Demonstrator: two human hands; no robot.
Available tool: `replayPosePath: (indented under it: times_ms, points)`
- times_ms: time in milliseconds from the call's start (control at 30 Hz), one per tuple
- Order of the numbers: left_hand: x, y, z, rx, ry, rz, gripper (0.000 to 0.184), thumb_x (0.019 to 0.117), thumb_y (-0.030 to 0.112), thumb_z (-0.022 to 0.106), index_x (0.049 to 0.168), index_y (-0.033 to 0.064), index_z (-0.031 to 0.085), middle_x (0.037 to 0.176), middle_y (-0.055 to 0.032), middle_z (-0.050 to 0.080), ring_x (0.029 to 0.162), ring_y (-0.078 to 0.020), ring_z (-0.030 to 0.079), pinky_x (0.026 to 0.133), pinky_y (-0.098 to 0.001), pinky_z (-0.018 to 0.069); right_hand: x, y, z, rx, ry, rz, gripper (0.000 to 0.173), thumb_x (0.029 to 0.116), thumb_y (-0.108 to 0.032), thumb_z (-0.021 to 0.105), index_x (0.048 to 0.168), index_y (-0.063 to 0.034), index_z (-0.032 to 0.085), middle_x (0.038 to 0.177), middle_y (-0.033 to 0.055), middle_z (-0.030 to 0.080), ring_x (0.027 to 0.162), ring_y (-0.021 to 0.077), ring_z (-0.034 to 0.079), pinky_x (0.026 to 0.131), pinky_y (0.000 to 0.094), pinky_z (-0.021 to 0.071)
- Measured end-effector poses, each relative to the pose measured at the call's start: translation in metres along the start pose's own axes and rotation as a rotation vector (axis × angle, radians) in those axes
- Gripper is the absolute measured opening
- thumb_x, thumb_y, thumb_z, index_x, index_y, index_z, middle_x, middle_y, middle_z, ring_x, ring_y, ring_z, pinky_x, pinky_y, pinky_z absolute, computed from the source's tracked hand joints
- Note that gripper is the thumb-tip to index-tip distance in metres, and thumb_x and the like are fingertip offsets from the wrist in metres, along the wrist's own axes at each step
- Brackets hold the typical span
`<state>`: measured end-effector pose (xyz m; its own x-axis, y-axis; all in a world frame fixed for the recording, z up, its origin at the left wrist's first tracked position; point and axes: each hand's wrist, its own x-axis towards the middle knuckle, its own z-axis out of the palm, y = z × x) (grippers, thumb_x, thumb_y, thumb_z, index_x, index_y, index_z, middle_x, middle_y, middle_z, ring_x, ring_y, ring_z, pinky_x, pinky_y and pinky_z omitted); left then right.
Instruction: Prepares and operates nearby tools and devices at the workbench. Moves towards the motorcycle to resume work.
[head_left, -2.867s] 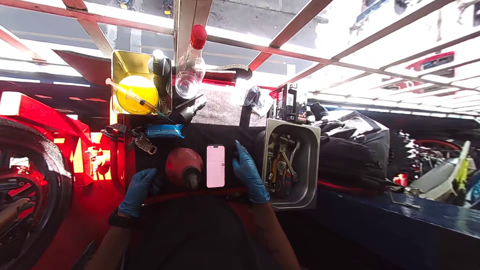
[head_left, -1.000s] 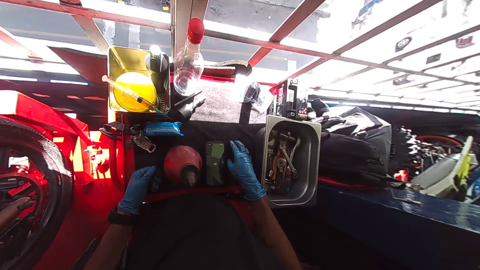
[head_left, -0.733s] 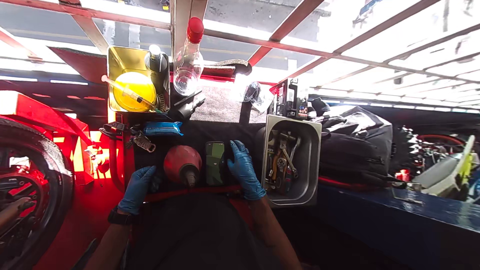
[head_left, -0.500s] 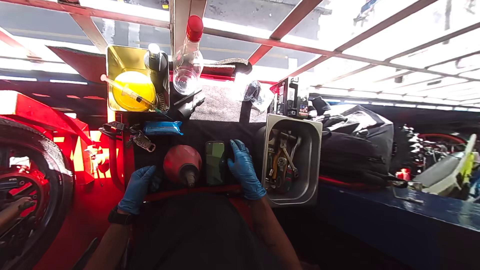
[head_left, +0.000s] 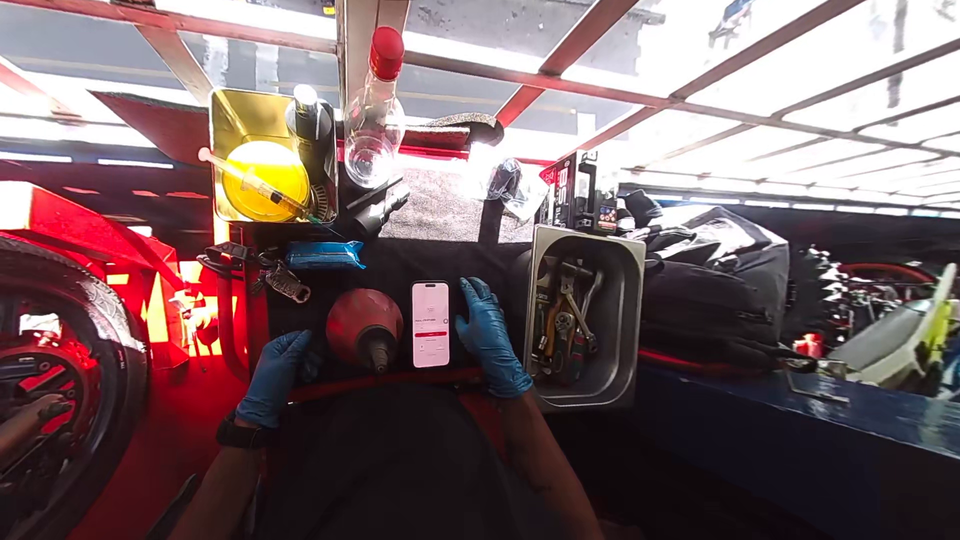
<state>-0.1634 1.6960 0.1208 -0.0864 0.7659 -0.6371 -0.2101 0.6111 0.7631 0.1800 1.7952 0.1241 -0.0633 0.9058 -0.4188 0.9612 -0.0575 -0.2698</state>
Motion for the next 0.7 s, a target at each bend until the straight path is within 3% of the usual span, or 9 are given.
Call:
replayPosePath:
  times_ms: [467,567,633,700]
  points:
    - [0.001,-0.001,-0.001,0.012,-0.002,0.015,0.037,0.1097,0.013,0.040,0.085,0.0059,0.067,0.063,0.0013,0.068,0.049,-0.0062,0.061,0.048,-0.0209,0.0535,0.000,0.002,-0.001,0.026,0.002,-0.011,0.075,0.0824,-0.007,0.070,0.154,-0.0098,0.047,0.160,0.0156,0.041,0.138,0.0399,0.048,0.106,0.0583,0.0436]
    - [0.000,-0.001,0.000,-0.004,0.000,0.012,0.037,0.1095,0.012,0.039,0.085,0.0067,0.066,0.063,0.0021,0.067,0.049,-0.0055,0.061,0.047,-0.0202,0.0532,0.001,0.011,-0.014,0.148,-0.101,-0.043,0.090,0.0814,-0.015,0.076,0.160,-0.0071,0.034,0.164,0.0176,0.035,0.140,0.0385,0.047,0.111,0.0542,0.0418]
    - [0.000,-0.001,-0.001,-0.011,-0.005,0.014,0.037,0.1095,0.012,0.039,0.085,0.0067,0.066,0.063,0.0021,0.068,0.049,-0.0054,0.061,0.048,-0.0201,0.0534,0.001,0.017,-0.020,0.227,-0.157,-0.046,0.106,0.0786,-0.029,0.083,0.164,-0.0084,0.023,0.166,0.0166,0.031,0.137,0.0358,0.049,0.111,0.0502,0.0428]
    - [0.001,-0.001,0.000,-0.012,-0.009,0.019,0.037,0.1094,0.012,0.040,0.085,0.0064,0.066,0.063,0.0020,0.068,0.049,-0.0055,0.061,0.048,-0.0203,0.0536,-0.001,0.013,-0.022,0.209,-0.179,-0.031,0.123,0.0724,-0.042,0.088,0.166,-0.0094,0.016,0.167,0.0165,0.028,0.139,0.0373,0.047,0.111,0.0532,0.0416]
